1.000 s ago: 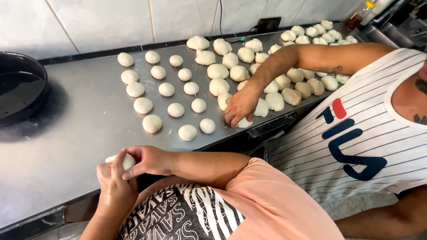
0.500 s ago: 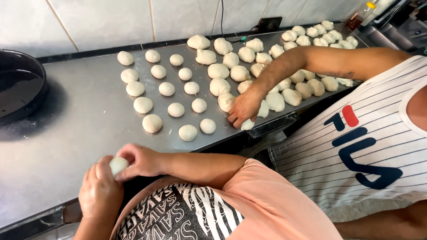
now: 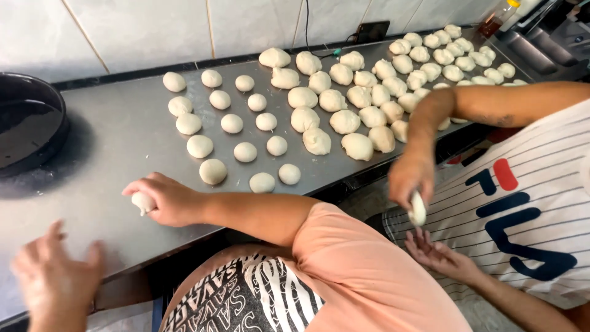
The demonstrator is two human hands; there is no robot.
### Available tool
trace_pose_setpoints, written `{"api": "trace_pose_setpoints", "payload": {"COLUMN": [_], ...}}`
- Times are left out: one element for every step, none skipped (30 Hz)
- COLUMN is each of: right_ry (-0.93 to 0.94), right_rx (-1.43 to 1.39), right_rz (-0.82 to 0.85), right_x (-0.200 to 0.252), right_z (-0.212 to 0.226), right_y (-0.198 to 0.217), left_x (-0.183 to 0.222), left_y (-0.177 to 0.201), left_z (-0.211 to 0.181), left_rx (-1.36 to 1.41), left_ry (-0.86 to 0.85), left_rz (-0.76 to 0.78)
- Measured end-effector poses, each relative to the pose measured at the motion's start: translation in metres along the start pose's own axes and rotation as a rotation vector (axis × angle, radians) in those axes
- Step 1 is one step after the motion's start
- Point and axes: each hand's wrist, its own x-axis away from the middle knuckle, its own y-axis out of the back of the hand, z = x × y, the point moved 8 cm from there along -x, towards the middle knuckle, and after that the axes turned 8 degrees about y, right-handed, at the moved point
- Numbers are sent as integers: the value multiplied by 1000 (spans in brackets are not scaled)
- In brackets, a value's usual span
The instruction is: Shaping small pieces of dough into uniform balls and arranging them in rows on a metal table
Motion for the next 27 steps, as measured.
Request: {"api": "trace_pose_setpoints", "payload": {"right_ry": [-5,-122,-238,-240,-163,-87,-89,-72,-56,-57,-24,12,15,53,92,92,110,124,122,27,-67,-71,-71,-76,-84,-164,-245], "right_rx": [-5,183,370,374,392,407,409,411,412,415,468,525,531,550,568,568,652,733,730,771,810,810,766,724,726,648,568], "right_rz": [1,261,521,517,419,323,322,324,326,327,300,267,262,296,330,329,288,251,254,249,245,245,88,-68,-67,71,208], "right_x": [2,3,10,18,20,23,23,24,26,19,10,-2,-23,-39,-56,-75,-94,-109,-118,-128,-137,-128,-119,-107,-90,-77,-62], "right_z": [16,21,23,17,18,19,22,27,32,29,28,28,25,26,27,8,-9,-26,-27,-34,-41,-54,-63,-73,-46,-31,-15], "right_y": [-2,-16,-26,-38,-45,-53,-58,-66,-73,-85,-95,-103,-99,-102,-105,-109,-109,-111,-95,-75,-55,-67,-70,-71,-67,-66,-66], "left_x": [9,12,16,23,30,41,37,35,33,34,36,33,29,29,31,29,29,32,33,33,33,32,32,33,38,38,39], "left_y": [-8,-20,-33,-37,-28,-20,-18,-16,-15,-16,-13,-10,-8,-5,-2,-7,-12,-17,-16,-16,-16,-18,-18,-21,-23,-30,-38], "left_z": [19,41,63,61,61,62,61,57,54,55,56,57,53,54,54,59,64,67,66,68,69,71,71,71,75,77,79], "left_rx": [-2,91,184,187,241,292,295,273,251,253,330,406,409,388,368,367,351,334,334,310,286,287,275,267,273,336,398], "left_ry": [-1,79,158,154,152,150,149,130,110,111,100,85,82,115,147,146,140,137,139,161,183,182,170,157,154,177,199], "left_rz": [7,45,83,81,-94,-267,-266,-264,-262,-263,-300,-343,-350,-337,-325,-326,-321,-311,-307,-282,-257,-254,-258,-260,-254,-240,-225]}}
